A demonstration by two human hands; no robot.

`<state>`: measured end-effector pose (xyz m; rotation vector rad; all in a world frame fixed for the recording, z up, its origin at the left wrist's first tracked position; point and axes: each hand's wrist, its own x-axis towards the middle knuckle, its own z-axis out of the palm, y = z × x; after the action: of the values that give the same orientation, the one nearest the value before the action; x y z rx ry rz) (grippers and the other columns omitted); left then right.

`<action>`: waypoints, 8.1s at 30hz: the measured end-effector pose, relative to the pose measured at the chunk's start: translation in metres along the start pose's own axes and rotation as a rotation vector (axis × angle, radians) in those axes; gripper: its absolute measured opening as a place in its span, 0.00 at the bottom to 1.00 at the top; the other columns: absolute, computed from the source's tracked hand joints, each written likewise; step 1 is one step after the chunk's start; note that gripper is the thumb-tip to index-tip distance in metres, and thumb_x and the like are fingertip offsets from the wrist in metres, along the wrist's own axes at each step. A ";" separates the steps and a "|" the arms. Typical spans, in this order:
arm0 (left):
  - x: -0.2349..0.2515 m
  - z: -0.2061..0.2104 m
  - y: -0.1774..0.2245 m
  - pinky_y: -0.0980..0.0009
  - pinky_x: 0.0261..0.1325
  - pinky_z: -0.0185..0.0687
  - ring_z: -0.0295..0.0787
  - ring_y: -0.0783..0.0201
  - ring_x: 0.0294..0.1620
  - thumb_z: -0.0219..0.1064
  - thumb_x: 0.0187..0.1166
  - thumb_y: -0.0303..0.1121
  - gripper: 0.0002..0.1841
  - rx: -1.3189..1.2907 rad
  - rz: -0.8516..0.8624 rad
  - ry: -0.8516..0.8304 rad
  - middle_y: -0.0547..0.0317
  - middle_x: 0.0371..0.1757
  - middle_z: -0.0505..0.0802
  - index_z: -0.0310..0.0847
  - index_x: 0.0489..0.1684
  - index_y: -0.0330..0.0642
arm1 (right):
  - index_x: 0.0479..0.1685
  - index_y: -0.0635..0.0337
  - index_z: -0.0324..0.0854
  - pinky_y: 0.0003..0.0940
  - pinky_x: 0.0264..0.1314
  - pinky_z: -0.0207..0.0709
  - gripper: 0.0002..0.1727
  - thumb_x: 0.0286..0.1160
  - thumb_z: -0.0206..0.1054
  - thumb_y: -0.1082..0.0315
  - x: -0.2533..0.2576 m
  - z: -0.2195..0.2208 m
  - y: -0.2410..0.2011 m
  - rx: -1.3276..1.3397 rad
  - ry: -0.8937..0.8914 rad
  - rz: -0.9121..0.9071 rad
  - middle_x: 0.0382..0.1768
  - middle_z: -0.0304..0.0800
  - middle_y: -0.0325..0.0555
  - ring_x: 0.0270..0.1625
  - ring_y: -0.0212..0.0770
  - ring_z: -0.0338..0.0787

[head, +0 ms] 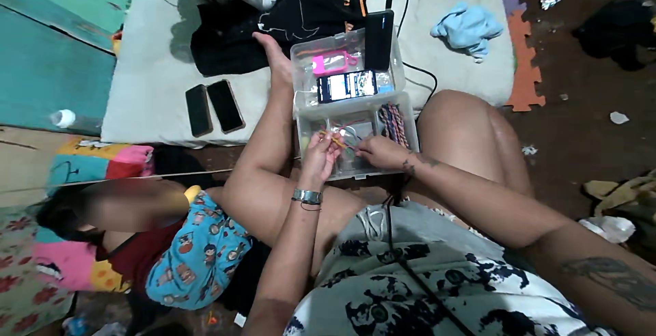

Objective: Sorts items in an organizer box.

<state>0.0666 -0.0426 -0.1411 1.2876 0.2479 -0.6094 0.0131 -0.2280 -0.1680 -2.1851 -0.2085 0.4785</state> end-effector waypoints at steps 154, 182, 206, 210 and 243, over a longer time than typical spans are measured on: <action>-0.001 0.013 -0.015 0.77 0.37 0.79 0.79 0.72 0.27 0.57 0.89 0.27 0.08 0.400 -0.113 -0.179 0.63 0.29 0.83 0.81 0.45 0.34 | 0.53 0.64 0.83 0.30 0.50 0.81 0.10 0.88 0.61 0.66 0.009 -0.001 -0.003 1.006 0.186 0.195 0.44 0.88 0.43 0.42 0.31 0.85; -0.003 0.022 -0.010 0.75 0.43 0.80 0.82 0.72 0.32 0.65 0.85 0.28 0.07 0.646 0.055 -0.159 0.61 0.32 0.88 0.87 0.42 0.34 | 0.39 0.61 0.77 0.25 0.33 0.76 0.06 0.80 0.69 0.70 0.006 -0.004 -0.013 1.201 0.356 0.345 0.28 0.81 0.38 0.26 0.29 0.77; -0.014 0.028 -0.016 0.68 0.49 0.82 0.85 0.68 0.37 0.67 0.83 0.31 0.09 0.966 0.261 -0.116 0.53 0.39 0.91 0.89 0.45 0.33 | 0.30 0.54 0.67 0.27 0.28 0.72 0.14 0.80 0.69 0.68 0.011 0.003 -0.012 1.188 0.461 0.288 0.23 0.75 0.37 0.22 0.30 0.73; -0.013 0.026 -0.015 0.72 0.46 0.80 0.82 0.71 0.35 0.63 0.86 0.29 0.08 0.664 0.095 -0.123 0.58 0.37 0.89 0.86 0.42 0.34 | 0.59 0.61 0.77 0.33 0.46 0.81 0.13 0.88 0.63 0.62 0.007 -0.004 -0.005 1.018 0.271 0.208 0.44 0.85 0.45 0.38 0.34 0.84; 0.049 0.037 0.008 0.43 0.75 0.74 0.82 0.41 0.70 0.55 0.88 0.26 0.15 1.407 0.167 -0.252 0.35 0.66 0.86 0.83 0.63 0.32 | 0.72 0.75 0.77 0.53 0.82 0.65 0.24 0.92 0.54 0.62 -0.316 0.079 0.058 0.135 0.295 1.227 0.71 0.81 0.72 0.77 0.61 0.79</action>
<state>0.1055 -0.0907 -0.1483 2.4988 -0.6251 -0.8117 -0.3088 -0.3054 -0.1740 -1.9939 1.3423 0.7603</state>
